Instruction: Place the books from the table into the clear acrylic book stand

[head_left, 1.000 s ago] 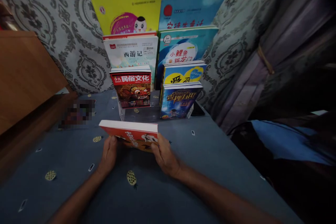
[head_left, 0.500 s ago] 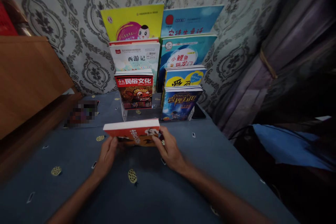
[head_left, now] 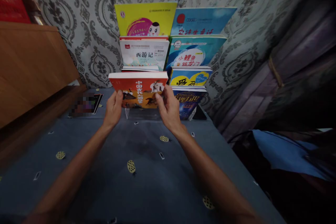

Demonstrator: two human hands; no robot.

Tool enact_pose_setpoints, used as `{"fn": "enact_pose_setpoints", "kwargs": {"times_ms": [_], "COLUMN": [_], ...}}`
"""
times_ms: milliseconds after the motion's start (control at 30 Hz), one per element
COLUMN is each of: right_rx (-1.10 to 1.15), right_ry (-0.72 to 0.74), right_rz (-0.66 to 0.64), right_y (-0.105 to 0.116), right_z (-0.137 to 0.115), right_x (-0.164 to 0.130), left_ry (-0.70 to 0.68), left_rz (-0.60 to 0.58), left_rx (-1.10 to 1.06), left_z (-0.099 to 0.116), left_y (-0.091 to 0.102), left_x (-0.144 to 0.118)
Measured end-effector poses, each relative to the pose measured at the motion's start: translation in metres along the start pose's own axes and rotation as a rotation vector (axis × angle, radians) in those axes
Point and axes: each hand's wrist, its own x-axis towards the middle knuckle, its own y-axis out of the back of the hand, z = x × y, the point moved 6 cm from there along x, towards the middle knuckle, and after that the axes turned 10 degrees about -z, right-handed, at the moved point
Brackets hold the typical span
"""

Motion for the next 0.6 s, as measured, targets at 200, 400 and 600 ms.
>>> {"fn": "enact_pose_setpoints", "kwargs": {"times_ms": [200, 400, 600], "right_rx": [-0.046, -0.092, -0.080], "right_ry": [-0.017, -0.082, -0.085], "right_rz": [-0.001, -0.031, -0.043], "right_y": [-0.003, -0.008, -0.017], "right_z": [0.015, 0.040, 0.051], "right_x": [0.009, 0.006, 0.005], "left_ry": [-0.043, 0.012, 0.044], "left_rz": [0.012, 0.006, 0.008], "left_rx": [0.009, 0.014, 0.038], "left_z": [-0.013, -0.046, -0.065], "left_y": [-0.011, -0.021, -0.020], "left_x": [0.014, 0.014, 0.015]}}
